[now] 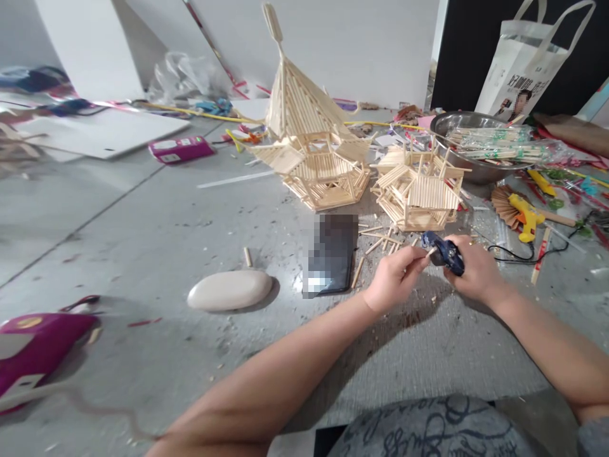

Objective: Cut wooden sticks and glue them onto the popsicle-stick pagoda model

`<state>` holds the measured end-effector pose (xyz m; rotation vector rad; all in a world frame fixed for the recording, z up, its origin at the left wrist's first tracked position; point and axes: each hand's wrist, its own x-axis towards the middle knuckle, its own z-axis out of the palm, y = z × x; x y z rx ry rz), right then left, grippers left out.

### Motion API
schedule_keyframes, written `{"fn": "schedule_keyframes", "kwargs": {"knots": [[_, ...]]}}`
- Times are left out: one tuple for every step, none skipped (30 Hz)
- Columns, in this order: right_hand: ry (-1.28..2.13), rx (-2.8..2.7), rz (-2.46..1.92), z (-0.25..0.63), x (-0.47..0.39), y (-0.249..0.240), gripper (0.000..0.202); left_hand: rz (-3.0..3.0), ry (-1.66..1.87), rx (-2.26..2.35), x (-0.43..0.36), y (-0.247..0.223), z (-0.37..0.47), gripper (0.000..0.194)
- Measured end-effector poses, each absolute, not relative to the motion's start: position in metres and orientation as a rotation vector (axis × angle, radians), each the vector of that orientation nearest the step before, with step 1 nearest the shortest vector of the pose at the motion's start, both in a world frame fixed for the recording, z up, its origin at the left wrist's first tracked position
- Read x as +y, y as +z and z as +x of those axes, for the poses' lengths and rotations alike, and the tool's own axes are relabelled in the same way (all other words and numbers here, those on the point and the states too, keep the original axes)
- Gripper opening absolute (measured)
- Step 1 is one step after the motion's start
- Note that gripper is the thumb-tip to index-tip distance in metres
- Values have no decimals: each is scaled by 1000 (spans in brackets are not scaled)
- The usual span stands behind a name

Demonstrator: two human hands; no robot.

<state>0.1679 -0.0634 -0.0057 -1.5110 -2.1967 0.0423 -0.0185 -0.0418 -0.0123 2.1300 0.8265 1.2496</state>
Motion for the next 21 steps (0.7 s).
{"fn": "schedule_keyframes", "kwargs": {"knots": [[48, -2201, -1497, 168, -64, -6, 43, 2126, 1220, 828, -42, -13, -18, 14], [54, -2205, -1479, 167, -64, -6, 43, 2122, 1195, 835, -43, -14, -18, 14], [61, -2207, -1461, 167, -64, -6, 42, 2120, 1177, 842, -43, -14, -19, 15], [69, -2208, -1448, 167, -64, -7, 42, 2117, 1161, 847, -43, -14, -19, 15], [76, -2207, -1441, 167, -64, -7, 42, 2115, 1148, 848, -43, -14, -19, 15], [82, -2204, -1442, 167, -65, -7, 42, 2113, 1138, 846, -43, -14, -19, 15], [88, -2201, -1444, 167, -65, -7, 43, 2111, 1128, 845, -44, -14, -19, 15], [93, -2199, -1448, 167, -65, -7, 42, 2108, 1119, 847, -44, -14, -19, 14], [94, -2199, -1453, 167, -65, -8, 42, 2105, 1108, 852, -44, -13, -19, 14], [93, -2200, -1456, 167, -65, -8, 42, 2104, 1100, 857, -44, -12, -19, 13], [89, -2202, -1456, 167, -65, -8, 42, 2103, 1094, 860, -44, -12, -19, 13], [84, -2206, -1454, 167, -65, -8, 41, 2104, 1088, 861, -44, -12, -18, 13], [75, -2209, -1452, 167, -65, -8, 41, 2107, 1082, 859, -44, -12, -18, 13], [63, -2210, -1450, 167, -65, -8, 40, 2111, 1080, 853, -44, -12, -18, 13], [51, -2212, -1450, 166, -66, -8, 40, 2119, 1079, 849, -44, -12, -19, 13], [41, -2213, -1455, 166, -66, -8, 40, 2129, 1077, 846, -44, -13, -19, 13], [34, -2217, -1466, 166, -66, -8, 39, 2139, 1075, 846, -44, -14, -19, 14], [31, -2221, -1483, 166, -66, -8, 39, 2149, 1069, 847, -44, -14, -19, 14], [31, -2225, -1499, 166, -66, -7, 38, 2157, 1057, 850, -44, -15, -19, 15], [33, -2228, -1513, 166, -67, -7, 38, 2166, 1039, 853, -44, -16, -19, 16], [35, -2231, -1524, 166, -67, -7, 37, 2175, 1019, 857, -44, -16, -19, 16]]}}
